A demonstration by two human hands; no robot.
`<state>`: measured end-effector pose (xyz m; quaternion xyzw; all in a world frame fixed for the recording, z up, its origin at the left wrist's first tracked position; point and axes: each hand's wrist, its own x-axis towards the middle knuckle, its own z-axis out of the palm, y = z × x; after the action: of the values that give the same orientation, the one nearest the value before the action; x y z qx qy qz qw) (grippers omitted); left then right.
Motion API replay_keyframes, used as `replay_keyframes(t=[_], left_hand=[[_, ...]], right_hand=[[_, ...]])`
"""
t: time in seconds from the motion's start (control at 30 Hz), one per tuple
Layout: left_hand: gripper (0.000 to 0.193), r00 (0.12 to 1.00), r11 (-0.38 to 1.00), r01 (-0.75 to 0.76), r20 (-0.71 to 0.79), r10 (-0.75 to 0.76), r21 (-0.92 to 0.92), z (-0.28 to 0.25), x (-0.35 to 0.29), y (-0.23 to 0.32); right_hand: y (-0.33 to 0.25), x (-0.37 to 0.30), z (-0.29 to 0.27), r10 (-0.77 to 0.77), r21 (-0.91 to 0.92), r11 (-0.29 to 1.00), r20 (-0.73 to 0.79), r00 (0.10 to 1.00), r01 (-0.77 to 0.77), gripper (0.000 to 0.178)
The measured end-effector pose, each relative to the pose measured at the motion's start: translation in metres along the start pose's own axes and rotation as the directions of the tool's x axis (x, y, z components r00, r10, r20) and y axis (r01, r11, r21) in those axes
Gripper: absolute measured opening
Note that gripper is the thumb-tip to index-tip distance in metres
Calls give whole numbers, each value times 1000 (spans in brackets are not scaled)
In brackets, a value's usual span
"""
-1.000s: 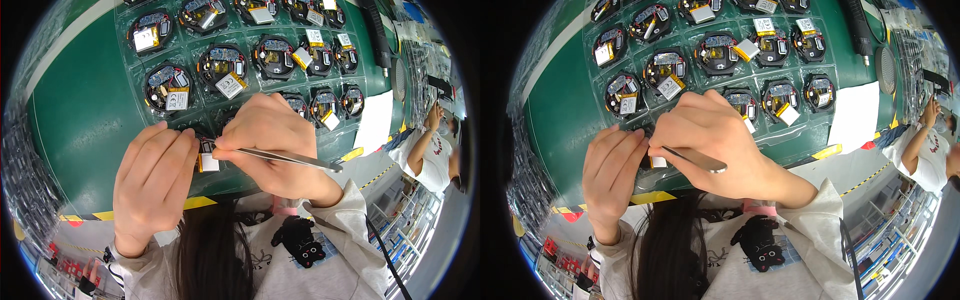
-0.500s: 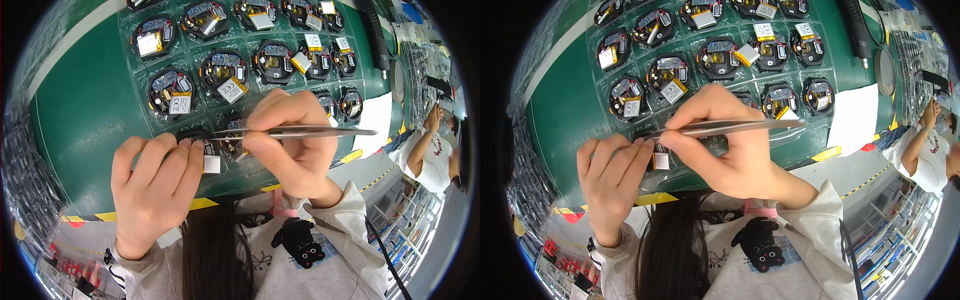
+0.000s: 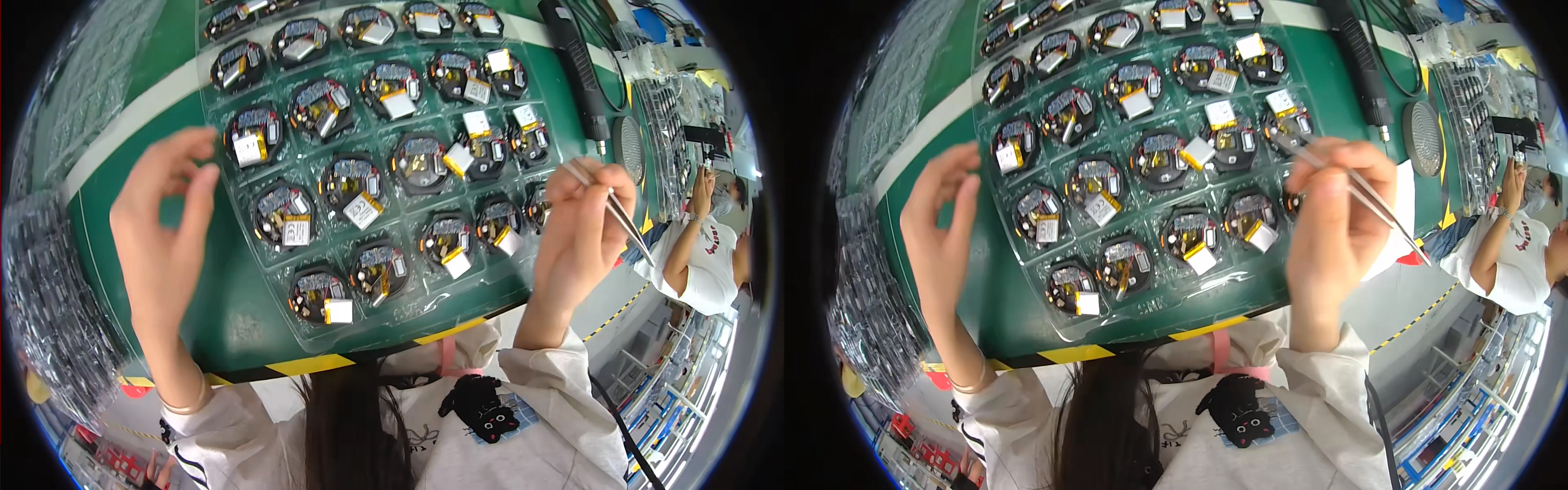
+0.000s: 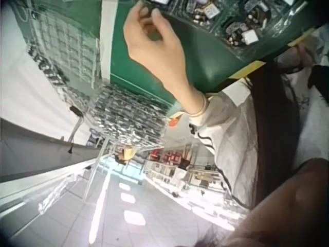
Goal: Apply glue to electronic components and place them onto circuit boards using a dispenser and tweezers.
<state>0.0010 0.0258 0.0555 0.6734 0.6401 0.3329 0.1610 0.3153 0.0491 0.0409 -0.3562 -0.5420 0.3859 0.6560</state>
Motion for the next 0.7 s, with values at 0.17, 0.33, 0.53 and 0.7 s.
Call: replay_keyframes(t=[0.17,0.33,0.53,0.7], left_hand=[[26,989,969,111,-73,-129,-219,22,36,-48],[20,988,983,87,-114,-107,-163,35,35,-52],[26,993,988,47,-100,-62,-146,32,27,-47],[30,997,990,29,-70,-39,-137,32,26,-42]], right_hand=[[7,28,-48,-67,-429,903,-155,986,-6,22],[16,30,-73,271,-183,937,-159,949,-298,25],[17,25,-59,342,-254,895,-136,930,-366,24],[15,23,-60,347,-309,876,-128,929,-370,26]])
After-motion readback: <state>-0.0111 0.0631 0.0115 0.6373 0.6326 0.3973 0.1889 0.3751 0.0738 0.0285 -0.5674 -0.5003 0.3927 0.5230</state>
